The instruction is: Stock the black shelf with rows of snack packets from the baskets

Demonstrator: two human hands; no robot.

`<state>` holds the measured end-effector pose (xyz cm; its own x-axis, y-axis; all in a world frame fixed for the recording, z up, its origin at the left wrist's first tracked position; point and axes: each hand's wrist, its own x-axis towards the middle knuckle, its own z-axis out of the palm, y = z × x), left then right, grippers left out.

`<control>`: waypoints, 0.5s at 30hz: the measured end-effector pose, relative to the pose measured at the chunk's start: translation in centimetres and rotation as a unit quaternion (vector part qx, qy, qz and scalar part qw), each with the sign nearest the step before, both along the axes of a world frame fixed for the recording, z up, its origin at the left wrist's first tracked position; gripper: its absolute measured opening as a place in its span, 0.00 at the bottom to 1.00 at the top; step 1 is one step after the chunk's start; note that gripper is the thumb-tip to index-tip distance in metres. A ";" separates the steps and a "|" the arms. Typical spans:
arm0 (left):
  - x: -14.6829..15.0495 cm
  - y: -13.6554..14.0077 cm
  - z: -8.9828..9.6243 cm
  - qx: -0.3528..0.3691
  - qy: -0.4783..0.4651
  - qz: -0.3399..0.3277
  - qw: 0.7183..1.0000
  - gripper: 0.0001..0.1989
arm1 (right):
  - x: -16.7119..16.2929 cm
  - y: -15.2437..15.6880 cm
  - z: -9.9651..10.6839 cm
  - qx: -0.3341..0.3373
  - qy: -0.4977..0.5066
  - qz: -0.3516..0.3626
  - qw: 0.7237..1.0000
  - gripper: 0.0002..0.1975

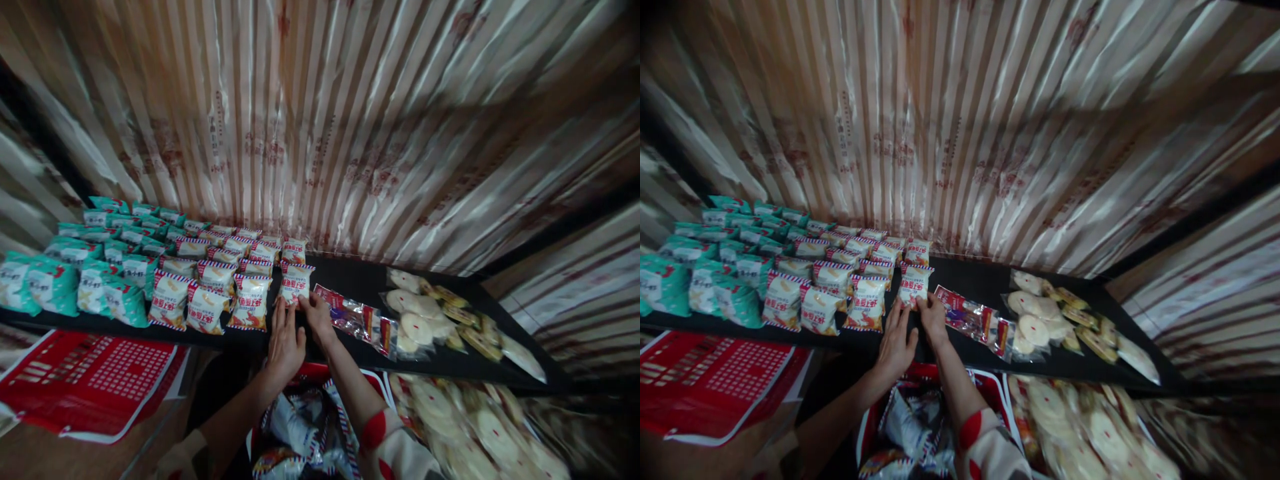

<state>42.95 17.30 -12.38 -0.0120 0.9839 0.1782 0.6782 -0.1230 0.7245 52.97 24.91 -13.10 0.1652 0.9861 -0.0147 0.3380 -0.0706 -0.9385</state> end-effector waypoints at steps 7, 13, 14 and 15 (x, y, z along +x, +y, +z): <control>-0.4 2.6 -1.0 -0.024 0.014 0.000 1.000 0.27 | -0.6 2.7 -0.4 -0.026 -0.058 -0.023 0.998 0.18; -0.6 3.3 -1.6 -0.027 0.008 -0.001 1.000 0.27 | -1.0 3.5 -0.6 -0.027 -0.145 -0.036 0.988 0.22; -0.6 3.4 -1.7 -0.025 0.009 0.001 1.000 0.27 | -1.1 3.6 -0.6 -0.028 -0.158 -0.035 0.986 0.22; -0.7 3.4 -1.7 -0.023 0.010 0.004 1.000 0.27 | -1.2 3.7 -0.6 -0.029 -0.163 -0.034 0.986 0.23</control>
<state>42.29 20.74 -14.11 -0.0172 0.9910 0.1328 0.6930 -0.0839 0.7161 51.76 28.59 -13.72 0.2363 0.9717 -0.0063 0.6133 -0.1542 -0.7746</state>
